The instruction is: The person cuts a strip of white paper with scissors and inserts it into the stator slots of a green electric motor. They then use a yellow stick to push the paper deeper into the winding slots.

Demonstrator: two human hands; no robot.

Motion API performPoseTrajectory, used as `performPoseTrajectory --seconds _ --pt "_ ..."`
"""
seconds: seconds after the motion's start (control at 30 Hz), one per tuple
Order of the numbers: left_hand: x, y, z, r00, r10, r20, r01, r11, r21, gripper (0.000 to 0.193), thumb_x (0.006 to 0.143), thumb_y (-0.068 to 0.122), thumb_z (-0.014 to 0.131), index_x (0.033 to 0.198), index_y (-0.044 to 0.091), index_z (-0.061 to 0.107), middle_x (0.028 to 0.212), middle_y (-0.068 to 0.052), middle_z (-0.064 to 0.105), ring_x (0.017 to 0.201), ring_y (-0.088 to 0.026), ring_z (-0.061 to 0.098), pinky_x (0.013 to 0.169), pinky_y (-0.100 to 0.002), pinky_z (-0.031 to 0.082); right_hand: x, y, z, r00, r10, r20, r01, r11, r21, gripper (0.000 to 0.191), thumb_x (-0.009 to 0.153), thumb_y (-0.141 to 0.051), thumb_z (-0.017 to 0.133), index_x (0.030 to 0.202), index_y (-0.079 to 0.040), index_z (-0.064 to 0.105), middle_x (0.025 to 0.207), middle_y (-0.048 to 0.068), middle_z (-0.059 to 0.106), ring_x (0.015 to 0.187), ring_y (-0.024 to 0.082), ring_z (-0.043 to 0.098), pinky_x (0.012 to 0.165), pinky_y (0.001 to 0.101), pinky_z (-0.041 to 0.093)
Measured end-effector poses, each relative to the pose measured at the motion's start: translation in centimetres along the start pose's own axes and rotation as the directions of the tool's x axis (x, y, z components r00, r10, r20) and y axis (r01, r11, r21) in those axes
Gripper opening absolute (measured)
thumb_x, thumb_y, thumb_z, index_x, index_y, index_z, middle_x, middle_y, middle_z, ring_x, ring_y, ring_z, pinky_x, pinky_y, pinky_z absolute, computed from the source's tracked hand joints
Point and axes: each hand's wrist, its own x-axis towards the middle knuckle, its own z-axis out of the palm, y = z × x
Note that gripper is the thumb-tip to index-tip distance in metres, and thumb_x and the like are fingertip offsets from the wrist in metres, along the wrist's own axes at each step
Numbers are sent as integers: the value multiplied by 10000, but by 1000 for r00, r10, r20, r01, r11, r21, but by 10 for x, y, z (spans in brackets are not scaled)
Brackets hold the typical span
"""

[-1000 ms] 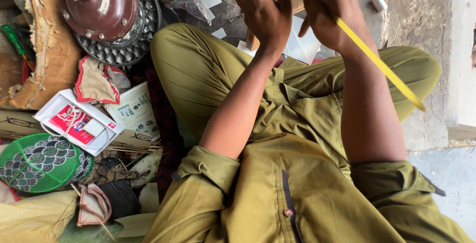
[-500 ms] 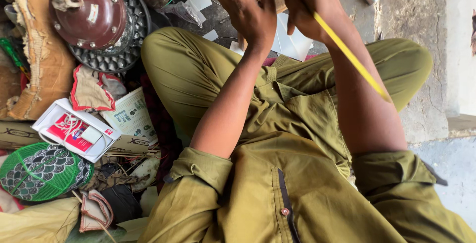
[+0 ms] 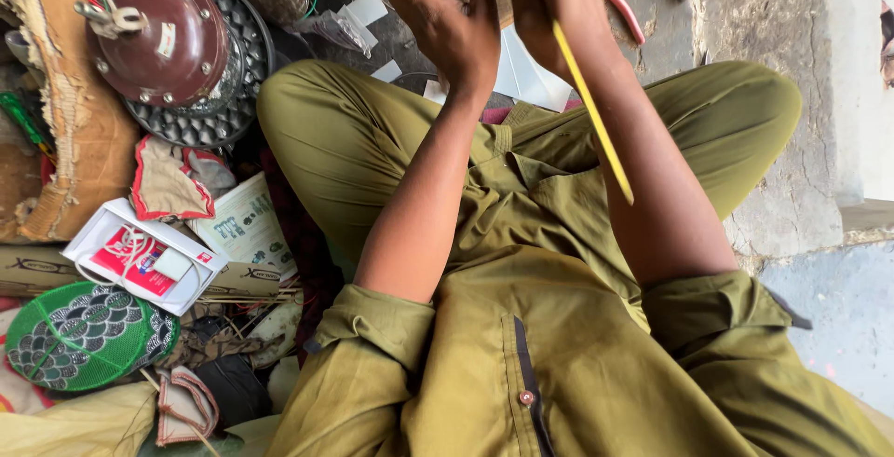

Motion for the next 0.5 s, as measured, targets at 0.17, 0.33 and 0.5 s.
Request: performPoseTrajectory --seconds 0.17,0.33,0.5 --pt "-8 -9 -2 989 -133 67 132 991 17 630 980 318 726 1397 -10 388 1350 -216 496 1240 -346 509 1112 -454 393 -16 1 4 999 -38 31 41 995 -87 36 1006 -36 647 1038 -21 654 900 198 629 813 408 589 702 478 443" --pt "-13 -39 9 1000 7 -12 -5 994 111 986 961 375 700 1596 -81 100 1608 -338 263 1535 -459 292 1303 -515 242 -19 3 10 992 -75 100 90 984 -154 23 1010 -53 671 1015 -30 672 853 167 632 739 369 594 648 458 430" --pt "-14 -59 10 1000 23 13 -25 970 244 918 982 370 699 1593 -49 157 1591 -312 290 1539 -442 285 1308 -476 246 -14 19 25 923 119 365 -31 971 -239 68 1001 -122 687 1030 -76 727 788 162 663 612 331 636 518 451 447"
